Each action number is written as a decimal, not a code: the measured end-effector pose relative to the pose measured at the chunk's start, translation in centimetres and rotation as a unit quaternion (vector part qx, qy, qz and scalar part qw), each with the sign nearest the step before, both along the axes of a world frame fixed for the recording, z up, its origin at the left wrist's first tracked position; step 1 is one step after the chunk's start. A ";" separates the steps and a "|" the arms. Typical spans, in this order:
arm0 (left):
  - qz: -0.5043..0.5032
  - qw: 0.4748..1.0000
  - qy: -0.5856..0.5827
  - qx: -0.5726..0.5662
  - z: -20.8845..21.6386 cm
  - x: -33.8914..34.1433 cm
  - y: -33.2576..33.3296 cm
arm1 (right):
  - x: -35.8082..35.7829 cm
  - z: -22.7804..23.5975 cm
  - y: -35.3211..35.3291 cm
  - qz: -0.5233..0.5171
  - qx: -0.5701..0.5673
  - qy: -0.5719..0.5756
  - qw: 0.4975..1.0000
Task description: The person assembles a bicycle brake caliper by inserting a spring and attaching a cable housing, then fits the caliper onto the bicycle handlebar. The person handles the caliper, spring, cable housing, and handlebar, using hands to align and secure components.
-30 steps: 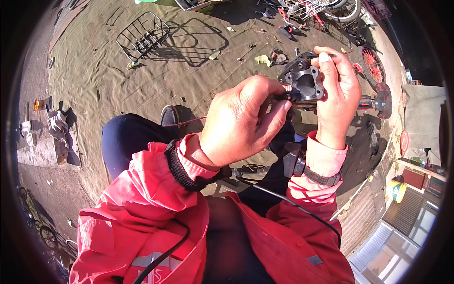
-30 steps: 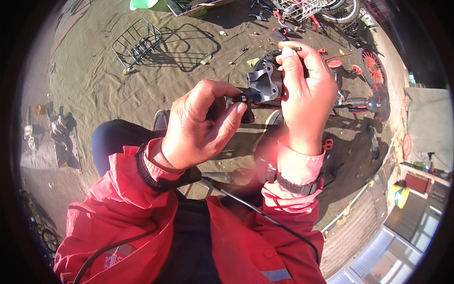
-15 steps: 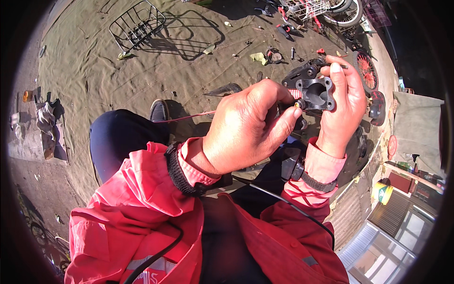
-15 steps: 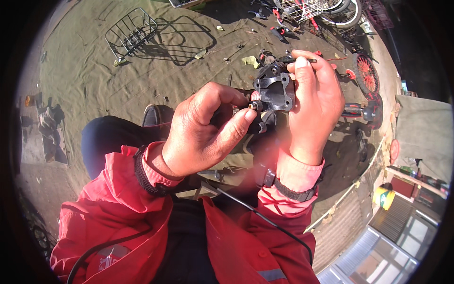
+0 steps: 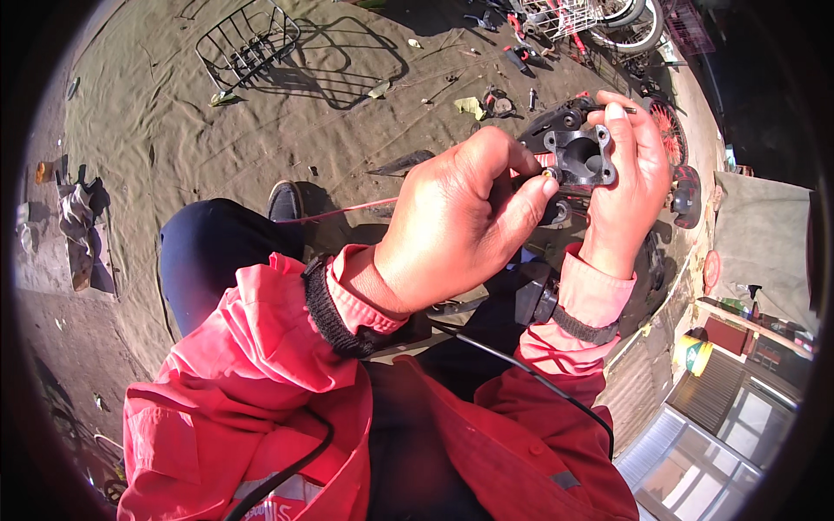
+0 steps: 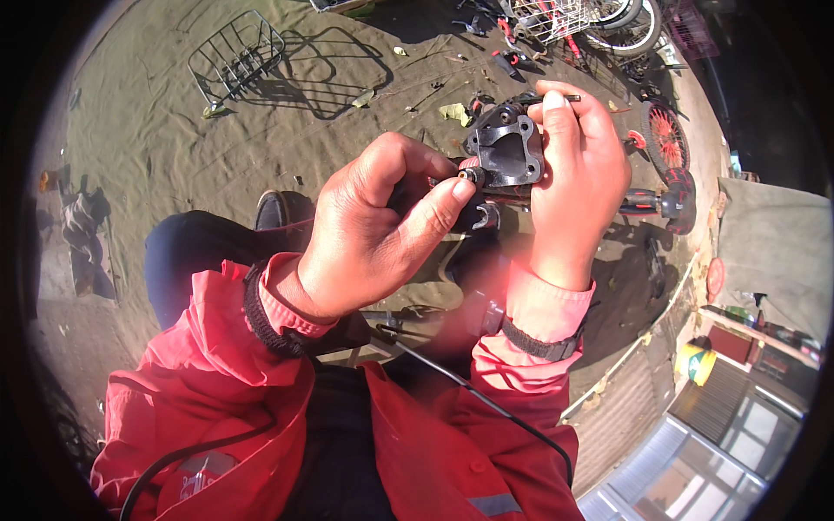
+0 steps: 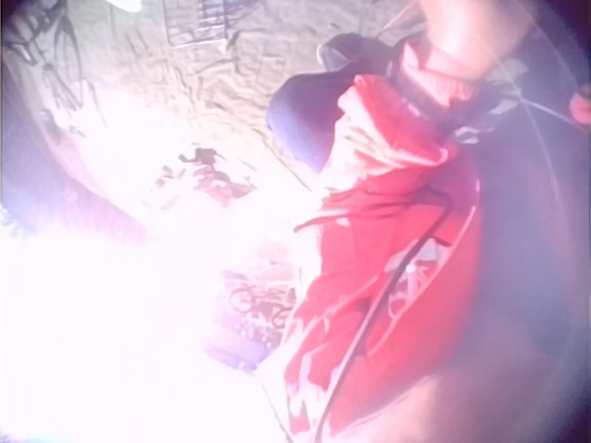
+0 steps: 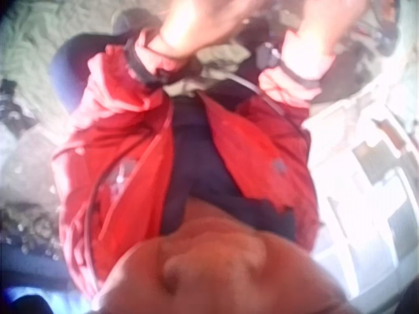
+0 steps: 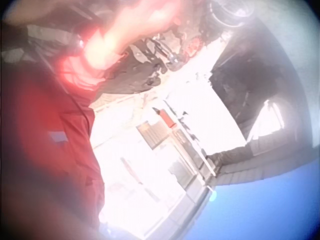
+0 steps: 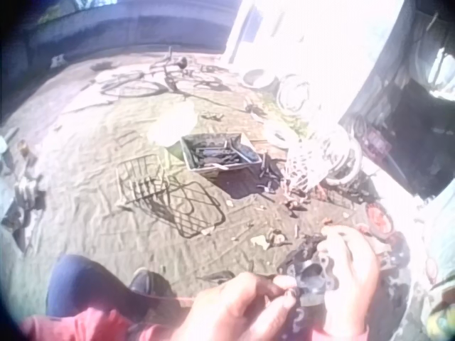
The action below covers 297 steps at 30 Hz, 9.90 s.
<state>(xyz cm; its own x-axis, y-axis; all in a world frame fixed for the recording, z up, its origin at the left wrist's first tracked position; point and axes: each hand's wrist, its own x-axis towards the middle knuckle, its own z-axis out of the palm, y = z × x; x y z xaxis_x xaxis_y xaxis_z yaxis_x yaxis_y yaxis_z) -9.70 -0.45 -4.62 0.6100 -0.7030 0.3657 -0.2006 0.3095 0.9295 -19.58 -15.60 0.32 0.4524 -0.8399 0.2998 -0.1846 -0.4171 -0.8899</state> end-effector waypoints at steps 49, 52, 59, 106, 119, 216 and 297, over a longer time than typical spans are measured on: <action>0.019 0.996 -0.074 -0.049 -0.2 1.1 -1.2 | 0.3 -0.1 -1.1 0.017 0.030 -0.008 0.999; 0.021 0.993 -0.093 -0.069 -0.3 1.0 -1.0 | -0.3 -0.1 -0.3 0.012 0.054 -0.017 0.998; -0.012 0.989 -0.136 -0.060 0.1 1.2 -0.1 | -1.1 -0.1 0.9 -0.010 0.033 0.009 0.999; -0.023 0.972 -0.227 -0.051 0.1 1.8 0.2 | -1.3 -0.3 1.9 0.007 0.002 -0.024 1.000; 0.004 0.978 -0.208 -0.026 0.3 1.2 -0.1 | -1.3 -0.2 1.9 -0.015 -0.001 -0.007 1.000; -0.027 0.995 -0.098 -0.006 1.1 1.6 -0.5 | 0.0 -0.5 -0.1 0.004 -0.057 -0.020 0.998; -0.085 0.917 -0.360 0.149 4.6 4.3 -0.3 | 0.3 -1.2 -0.6 0.021 -0.079 -0.011 0.997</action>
